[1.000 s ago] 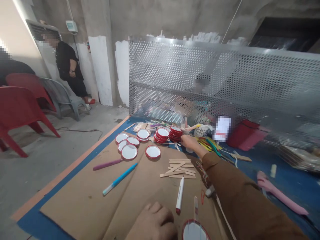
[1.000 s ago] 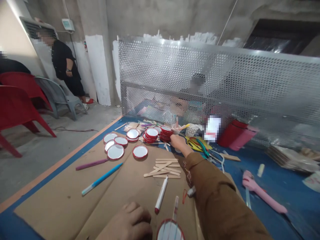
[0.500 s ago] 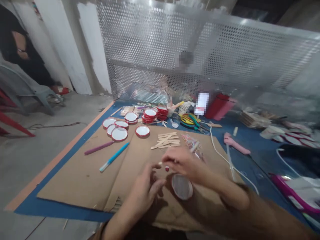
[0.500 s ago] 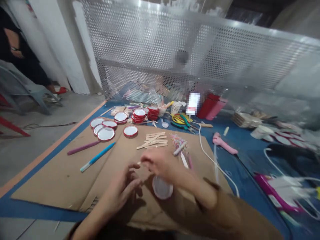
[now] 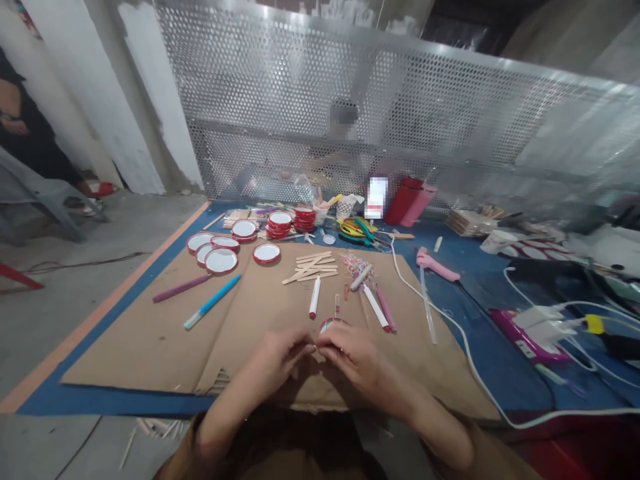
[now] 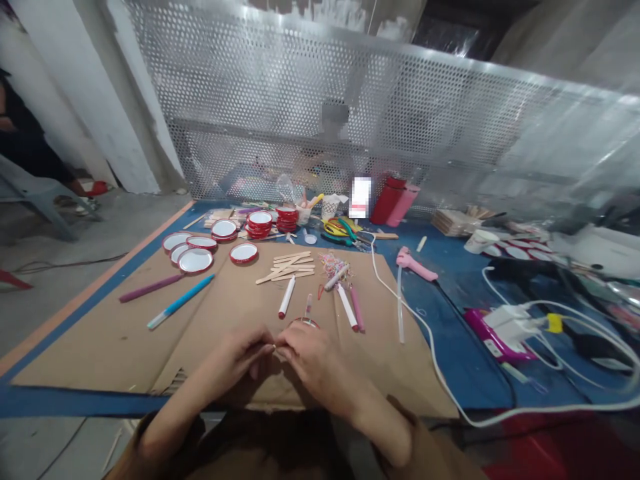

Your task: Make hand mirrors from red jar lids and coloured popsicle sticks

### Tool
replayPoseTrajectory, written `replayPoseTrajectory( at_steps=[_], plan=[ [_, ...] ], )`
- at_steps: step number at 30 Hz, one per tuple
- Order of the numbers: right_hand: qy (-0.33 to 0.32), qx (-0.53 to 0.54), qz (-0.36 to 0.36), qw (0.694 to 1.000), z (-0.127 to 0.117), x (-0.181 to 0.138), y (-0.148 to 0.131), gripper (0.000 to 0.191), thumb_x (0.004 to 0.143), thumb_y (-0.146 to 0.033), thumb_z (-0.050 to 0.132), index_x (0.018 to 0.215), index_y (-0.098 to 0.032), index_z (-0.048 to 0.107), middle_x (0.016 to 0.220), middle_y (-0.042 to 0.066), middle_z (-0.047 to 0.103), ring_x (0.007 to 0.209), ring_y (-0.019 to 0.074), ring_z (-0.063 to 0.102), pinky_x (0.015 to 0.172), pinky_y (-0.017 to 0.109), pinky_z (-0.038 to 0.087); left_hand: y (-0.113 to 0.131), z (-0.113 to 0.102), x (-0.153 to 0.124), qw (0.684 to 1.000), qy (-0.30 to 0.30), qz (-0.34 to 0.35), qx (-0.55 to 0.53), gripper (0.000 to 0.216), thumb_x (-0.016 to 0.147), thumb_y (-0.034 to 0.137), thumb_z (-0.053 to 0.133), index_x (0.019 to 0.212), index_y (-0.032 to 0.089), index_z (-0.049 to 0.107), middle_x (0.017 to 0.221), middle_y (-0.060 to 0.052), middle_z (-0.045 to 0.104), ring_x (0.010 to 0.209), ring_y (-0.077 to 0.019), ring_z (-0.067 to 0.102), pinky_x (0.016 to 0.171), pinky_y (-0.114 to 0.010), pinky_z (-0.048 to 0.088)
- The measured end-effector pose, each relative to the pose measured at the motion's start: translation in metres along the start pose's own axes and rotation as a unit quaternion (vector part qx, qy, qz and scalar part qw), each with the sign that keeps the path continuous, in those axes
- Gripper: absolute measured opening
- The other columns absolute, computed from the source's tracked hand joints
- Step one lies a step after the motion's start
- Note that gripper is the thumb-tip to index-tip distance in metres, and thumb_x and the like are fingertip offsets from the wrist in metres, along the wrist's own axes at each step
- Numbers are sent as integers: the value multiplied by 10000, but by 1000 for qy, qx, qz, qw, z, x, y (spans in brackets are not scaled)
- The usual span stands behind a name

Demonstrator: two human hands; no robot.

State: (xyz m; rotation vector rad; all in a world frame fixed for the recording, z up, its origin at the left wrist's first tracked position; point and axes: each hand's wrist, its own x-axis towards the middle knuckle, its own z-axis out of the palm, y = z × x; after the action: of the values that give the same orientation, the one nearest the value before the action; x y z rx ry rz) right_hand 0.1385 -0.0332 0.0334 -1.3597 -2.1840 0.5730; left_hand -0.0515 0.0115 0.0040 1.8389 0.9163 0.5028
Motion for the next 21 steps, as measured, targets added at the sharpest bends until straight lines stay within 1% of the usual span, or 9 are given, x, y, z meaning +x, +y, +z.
replayPoseTrajectory(
  at_steps=[2, 5, 7, 8, 10, 13, 15, 18, 21],
  plan=[
    [16, 14, 11, 1000, -5, -2, 9, 191, 951, -185, 473, 871, -191, 647, 856, 33, 688, 808, 152, 624, 718, 245, 454, 2, 1, 1, 999, 11, -35, -11, 242, 887, 375, 445, 740, 202, 528, 500, 52, 507, 496, -114, 495, 544, -214, 380],
    [93, 0, 55, 994, -20, -6, 32, 233, 943, -243, 443, 875, -198, 661, 838, 36, 711, 780, 163, 644, 707, 259, 467, 6, 2, 3, 994, 40, -91, -34, 242, 881, 389, 425, 730, 213, 495, 458, 71, 466, 397, -101, 420, 441, -203, 339],
    [143, -30, 92, 985, -31, -9, 50, 234, 914, -275, 452, 852, -202, 665, 826, 39, 717, 775, 179, 653, 707, 272, 479, 9, 1, 5, 991, 58, -108, -46, 252, 877, 414, 426, 730, 218, 484, 451, 79, 456, 368, -97, 400, 398, -196, 323],
    [152, -43, 106, 982, -36, -11, 58, 230, 899, -289, 461, 844, -204, 667, 822, 40, 720, 768, 185, 657, 703, 277, 484, 11, 1, 5, 990, 64, -112, -49, 259, 872, 427, 435, 724, 218, 478, 448, 81, 453, 362, -96, 400, 386, -193, 322],
    [154, -67, 117, 979, -43, -14, 70, 232, 888, -304, 463, 849, -207, 671, 842, 45, 729, 780, 195, 664, 711, 290, 492, 13, 1, 5, 989, 71, -120, -53, 271, 863, 443, 451, 712, 219, 466, 443, 85, 444, 353, -91, 398, 368, -185, 320],
    [145, -90, 101, 980, -46, -15, 77, 239, 900, -297, 450, 845, -208, 664, 837, 50, 725, 781, 201, 666, 714, 306, 491, 14, 1, 5, 987, 77, -128, -51, 284, 865, 441, 447, 689, 218, 439, 425, 91, 428, 330, -79, 377, 348, -174, 307],
    [136, -99, 79, 983, -44, -11, 75, 234, 919, -282, 445, 842, -210, 653, 822, 46, 713, 775, 197, 657, 716, 307, 486, 15, 2, 5, 987, 83, -130, -54, 288, 870, 439, 438, 685, 218, 429, 415, 93, 420, 320, -74, 367, 340, -171, 307],
    [119, -106, 43, 986, -40, 0, 66, 220, 951, -262, 440, 884, -216, 644, 863, 41, 703, 807, 187, 647, 742, 304, 479, 13, 3, 5, 986, 90, -124, -68, 276, 875, 431, 432, 701, 216, 434, 421, 90, 433, 324, -76, 386, 340, -168, 320],
    [118, -119, 14, 986, -41, 12, 58, 225, 962, -248, 434, 898, -210, 646, 877, 43, 701, 811, 183, 648, 740, 296, 470, 11, 4, 6, 984, 94, -122, -85, 261, 884, 416, 413, 718, 217, 440, 428, 87, 444, 329, -81, 404, 337, -166, 320]
  ],
)
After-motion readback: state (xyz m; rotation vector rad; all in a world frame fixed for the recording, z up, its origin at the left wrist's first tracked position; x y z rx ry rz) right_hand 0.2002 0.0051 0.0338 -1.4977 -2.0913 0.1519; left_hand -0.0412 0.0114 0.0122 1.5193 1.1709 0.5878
